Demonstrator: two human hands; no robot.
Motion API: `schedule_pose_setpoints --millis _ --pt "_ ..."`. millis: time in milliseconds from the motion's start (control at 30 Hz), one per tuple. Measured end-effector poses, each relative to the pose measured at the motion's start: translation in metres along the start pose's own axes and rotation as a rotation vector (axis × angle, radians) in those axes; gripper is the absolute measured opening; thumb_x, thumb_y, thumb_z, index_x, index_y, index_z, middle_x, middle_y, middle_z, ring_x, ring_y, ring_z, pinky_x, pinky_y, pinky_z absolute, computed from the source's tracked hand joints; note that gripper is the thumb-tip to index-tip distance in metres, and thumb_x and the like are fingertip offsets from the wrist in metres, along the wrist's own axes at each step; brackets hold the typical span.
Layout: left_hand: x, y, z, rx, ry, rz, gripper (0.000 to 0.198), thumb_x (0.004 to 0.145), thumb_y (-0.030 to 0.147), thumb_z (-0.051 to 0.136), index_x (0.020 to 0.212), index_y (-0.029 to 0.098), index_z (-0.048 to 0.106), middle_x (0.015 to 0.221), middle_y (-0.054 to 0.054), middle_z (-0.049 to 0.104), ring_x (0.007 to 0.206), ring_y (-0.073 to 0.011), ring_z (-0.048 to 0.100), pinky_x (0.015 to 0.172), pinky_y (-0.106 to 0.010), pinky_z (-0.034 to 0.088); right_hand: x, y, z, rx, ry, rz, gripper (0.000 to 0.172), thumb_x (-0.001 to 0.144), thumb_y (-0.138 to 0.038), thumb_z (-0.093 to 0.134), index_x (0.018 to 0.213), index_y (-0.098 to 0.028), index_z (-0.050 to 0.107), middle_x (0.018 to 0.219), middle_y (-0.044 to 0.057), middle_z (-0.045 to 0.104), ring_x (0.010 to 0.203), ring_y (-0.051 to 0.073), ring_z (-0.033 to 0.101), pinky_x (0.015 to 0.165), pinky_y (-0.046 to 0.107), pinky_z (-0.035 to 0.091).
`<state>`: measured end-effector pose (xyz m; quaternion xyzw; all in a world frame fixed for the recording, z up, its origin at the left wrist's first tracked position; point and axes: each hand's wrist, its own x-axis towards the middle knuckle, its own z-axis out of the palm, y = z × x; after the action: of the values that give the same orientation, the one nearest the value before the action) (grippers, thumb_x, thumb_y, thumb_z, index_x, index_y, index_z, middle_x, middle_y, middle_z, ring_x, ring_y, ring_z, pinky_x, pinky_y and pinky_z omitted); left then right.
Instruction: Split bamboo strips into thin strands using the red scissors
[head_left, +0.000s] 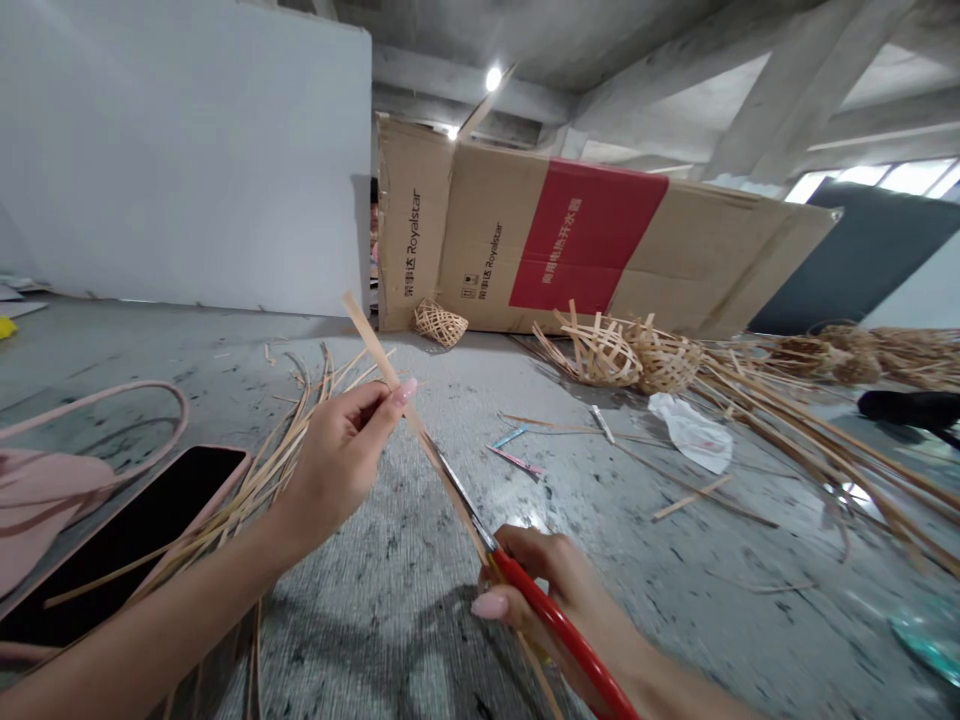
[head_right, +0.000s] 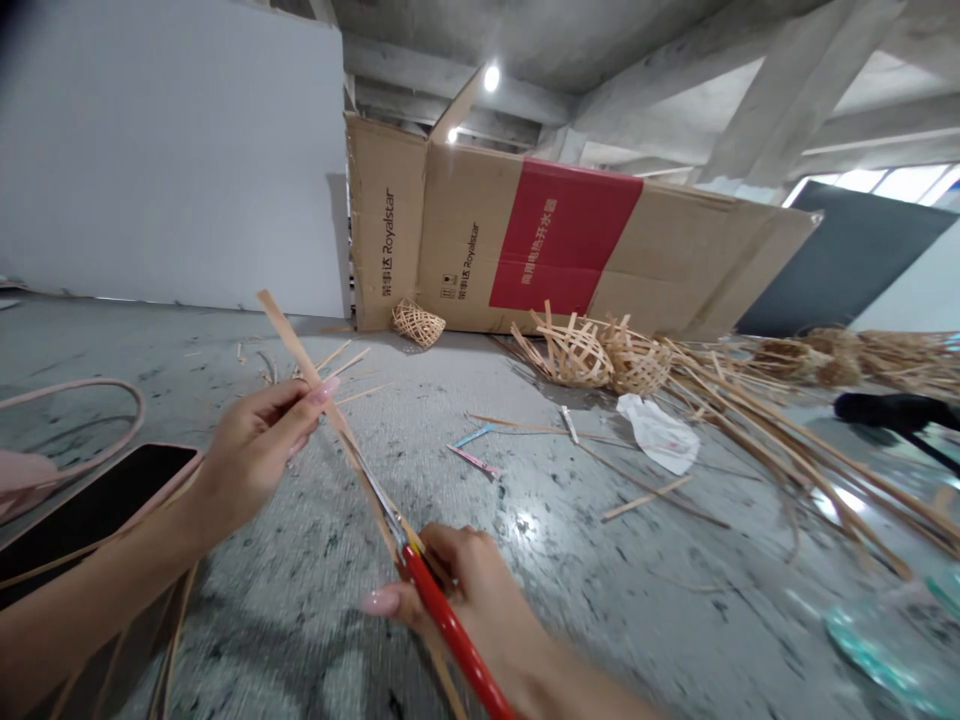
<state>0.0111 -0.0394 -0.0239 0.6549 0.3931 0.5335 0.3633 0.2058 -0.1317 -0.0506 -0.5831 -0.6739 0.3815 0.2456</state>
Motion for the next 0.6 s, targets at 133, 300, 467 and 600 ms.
schedule_pose_setpoints --millis 133,300,467,600 --pt "0.002 -0.002 -0.001 -0.002 0.007 -0.003 0.035 0.089 0.041 0.052 0.061 0.021 0.046 0.054 0.007 0.024 0.049 -0.0107 0.023 0.047 -0.031 0.017 0.002 0.005 0.003 -0.002 0.034 -0.034 0.06 0.067 -0.081 0.053 0.058 -0.023 0.041 0.058 -0.006 0.034 0.055 0.015 0.033 0.049 0.027 0.025" --pt "0.002 -0.001 0.0 0.004 0.016 -0.008 0.035 0.089 0.038 0.053 0.059 0.021 0.046 0.053 0.007 0.025 0.049 -0.0104 0.024 0.046 -0.03 0.017 0.006 0.011 0.006 -0.001 0.046 -0.052 0.062 0.067 -0.083 0.053 0.057 -0.023 0.041 0.056 -0.006 0.035 0.054 0.015 0.035 0.05 0.027 0.026" --pt "0.001 -0.001 0.003 -0.006 0.023 -0.031 0.038 0.089 0.037 0.054 0.056 0.021 0.043 0.051 0.007 0.027 0.047 -0.0097 0.025 0.044 -0.028 0.019 0.007 0.011 0.005 -0.03 0.056 -0.053 0.063 0.066 -0.084 0.053 0.056 -0.023 0.043 0.053 -0.004 0.04 0.053 0.016 0.037 0.05 0.028 0.027" --pt "0.008 -0.002 -0.004 -0.052 0.012 -0.064 0.035 0.09 0.042 0.05 0.062 0.021 0.051 0.047 0.007 0.031 0.042 -0.0095 0.024 0.04 -0.027 0.018 0.003 0.01 0.003 -0.069 0.061 -0.027 0.063 0.065 -0.084 0.055 0.054 -0.023 0.042 0.053 -0.003 0.042 0.053 0.016 0.037 0.051 0.029 0.027"
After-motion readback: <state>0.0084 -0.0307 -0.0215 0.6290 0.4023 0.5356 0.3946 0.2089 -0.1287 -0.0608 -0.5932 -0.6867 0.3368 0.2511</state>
